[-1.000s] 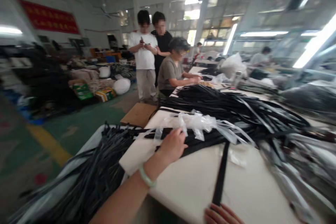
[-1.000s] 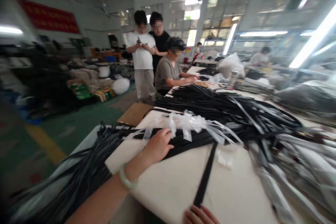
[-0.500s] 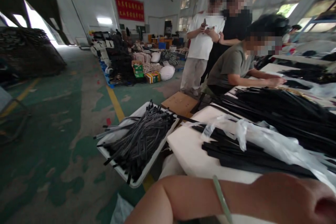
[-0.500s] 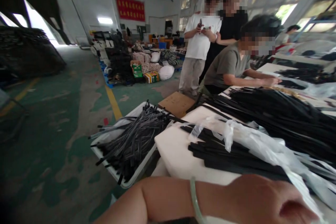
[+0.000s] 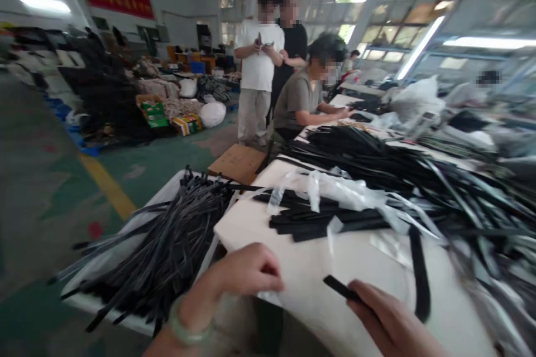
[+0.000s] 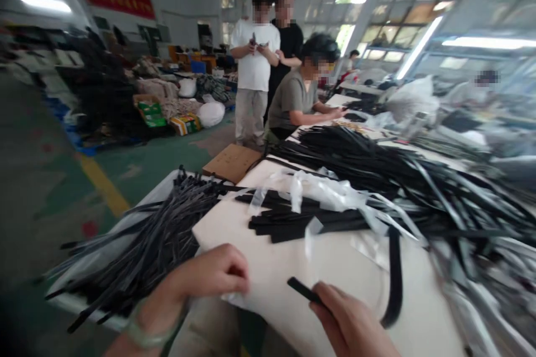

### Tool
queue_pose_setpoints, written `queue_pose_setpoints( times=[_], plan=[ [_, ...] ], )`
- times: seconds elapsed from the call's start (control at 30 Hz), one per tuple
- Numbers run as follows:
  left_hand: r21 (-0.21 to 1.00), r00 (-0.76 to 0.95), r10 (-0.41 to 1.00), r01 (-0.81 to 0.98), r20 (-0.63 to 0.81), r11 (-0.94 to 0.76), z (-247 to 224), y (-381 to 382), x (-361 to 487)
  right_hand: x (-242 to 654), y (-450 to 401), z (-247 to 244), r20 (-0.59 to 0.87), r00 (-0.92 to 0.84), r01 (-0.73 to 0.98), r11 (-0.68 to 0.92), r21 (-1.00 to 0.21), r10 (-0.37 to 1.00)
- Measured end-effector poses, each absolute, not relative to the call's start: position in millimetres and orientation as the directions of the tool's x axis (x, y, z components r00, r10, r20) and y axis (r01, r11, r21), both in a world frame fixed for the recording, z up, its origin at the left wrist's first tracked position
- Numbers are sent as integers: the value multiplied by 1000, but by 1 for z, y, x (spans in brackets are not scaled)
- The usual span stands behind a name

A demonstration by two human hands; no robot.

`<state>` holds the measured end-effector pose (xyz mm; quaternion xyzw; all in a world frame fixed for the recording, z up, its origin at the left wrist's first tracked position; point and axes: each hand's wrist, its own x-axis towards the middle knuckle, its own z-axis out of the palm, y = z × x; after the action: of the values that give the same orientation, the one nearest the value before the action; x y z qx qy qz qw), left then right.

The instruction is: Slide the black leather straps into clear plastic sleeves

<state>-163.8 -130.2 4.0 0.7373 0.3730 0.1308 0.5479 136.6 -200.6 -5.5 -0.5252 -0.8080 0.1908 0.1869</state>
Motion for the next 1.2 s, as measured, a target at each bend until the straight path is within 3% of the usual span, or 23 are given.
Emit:
queue_pose_setpoints(
  times=[0.17,0.27,0.33,0.4,0.57,0.67,0.8,0.9,1.07,1.2],
  plan=[
    [865,323,930,502,-175,-12,7,-113,-218,117,-192,5,0,-280,876,255,-410,960],
    [943,14,999,330,-37,30,6,-105,-212,105,-194,5,-87,-309,865,242,-440,947],
    [978,-121,992,209,28,-2,8,-102,-195,103,-195,6,-66,-364,817,284,-503,929],
    [977,-76,995,208,62,-45,12,-102,-172,106,-193,9,23,-355,761,303,-574,935],
    [890,260,962,413,87,-192,22,-111,-118,113,-184,25,267,-135,650,289,-703,954],
    [850,390,920,471,39,-236,31,-117,-96,106,-181,35,240,-97,586,250,-771,966],
    [846,512,858,467,-22,-257,41,-121,-83,95,-178,35,87,-98,584,128,-802,991],
    [914,534,845,346,-6,-213,36,-123,-78,94,-177,28,17,-58,584,48,-811,998],
    [990,399,917,-133,19,38,18,-130,-61,94,-179,19,46,108,428,-5,-904,993],
    [965,263,962,-222,-79,139,20,-136,-52,89,-182,14,103,153,461,21,-887,983]
  ],
)
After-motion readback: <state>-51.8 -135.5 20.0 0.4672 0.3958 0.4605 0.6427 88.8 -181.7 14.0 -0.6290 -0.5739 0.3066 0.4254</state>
